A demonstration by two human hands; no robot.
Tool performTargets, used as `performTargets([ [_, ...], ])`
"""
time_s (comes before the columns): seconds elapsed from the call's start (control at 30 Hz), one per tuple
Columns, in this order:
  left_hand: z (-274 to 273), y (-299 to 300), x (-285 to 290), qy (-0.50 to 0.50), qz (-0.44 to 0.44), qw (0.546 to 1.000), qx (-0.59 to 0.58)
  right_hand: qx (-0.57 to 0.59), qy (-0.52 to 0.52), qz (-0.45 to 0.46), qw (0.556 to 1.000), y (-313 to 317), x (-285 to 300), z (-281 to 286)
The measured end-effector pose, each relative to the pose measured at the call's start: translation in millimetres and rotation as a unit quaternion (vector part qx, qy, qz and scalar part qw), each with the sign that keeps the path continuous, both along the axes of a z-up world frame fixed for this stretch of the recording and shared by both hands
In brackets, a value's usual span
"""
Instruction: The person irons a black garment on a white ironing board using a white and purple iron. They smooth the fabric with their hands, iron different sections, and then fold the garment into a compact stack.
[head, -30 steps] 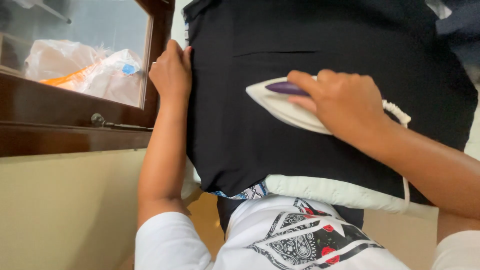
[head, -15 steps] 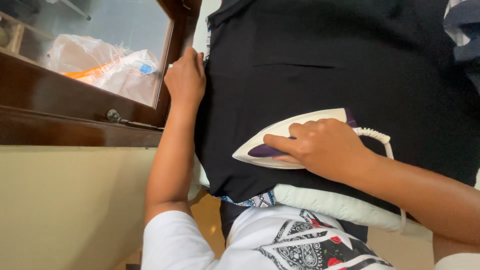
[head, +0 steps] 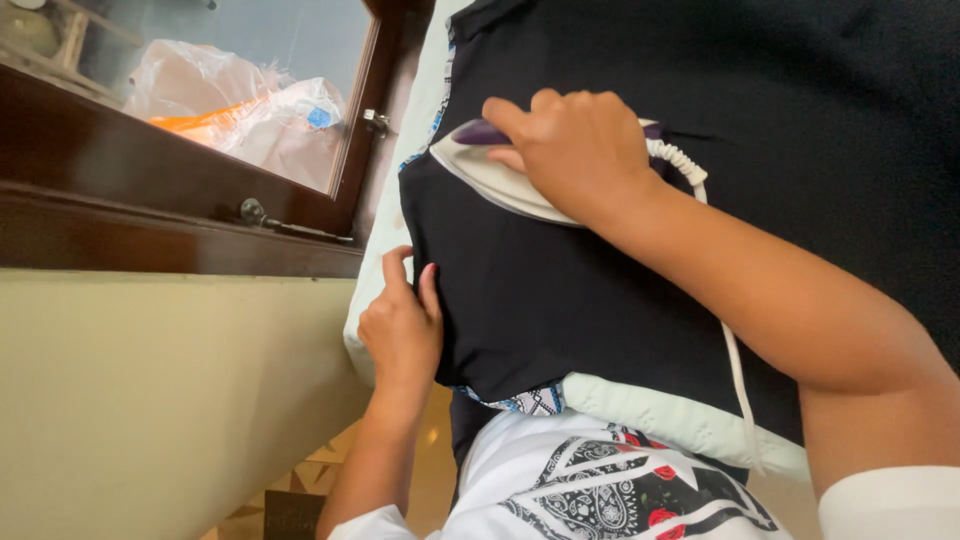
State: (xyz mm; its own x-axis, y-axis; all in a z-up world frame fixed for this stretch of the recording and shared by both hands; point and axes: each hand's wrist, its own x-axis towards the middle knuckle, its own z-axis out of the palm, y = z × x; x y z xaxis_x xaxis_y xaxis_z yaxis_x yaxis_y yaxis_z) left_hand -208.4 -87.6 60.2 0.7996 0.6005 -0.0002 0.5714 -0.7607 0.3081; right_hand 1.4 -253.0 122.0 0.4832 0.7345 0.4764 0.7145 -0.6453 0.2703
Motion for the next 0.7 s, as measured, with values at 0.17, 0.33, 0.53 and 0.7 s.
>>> performTargets([
  [0.17, -7.4, 6.3, -9.2, -0.046, 0.023, 0.999, 0.003, -0.019, 0.087, -0.007, 0.996, 5.6, 2.6, 5.7],
  [0.33, 4.3, 10.7, -2.5, 0.007, -0.005, 1.000, 0.006, -0.055, 0.203, 0.045, 0.976, -44.6, -60.4, 33.0],
  [0.53, 17.4, 24.5, 12.8, 0.005, -0.049, 0.997, 0.061, -0.108, 0.248, 0.068, 0.960, -153.0, -130.7, 40.5],
  [0.7, 54.0, 6.0, 67.4, -0.174, -0.241, 0.955, 0.011, -0.139, 0.159, -0.185, 0.960, -241.7, -128.6, 34.4],
])
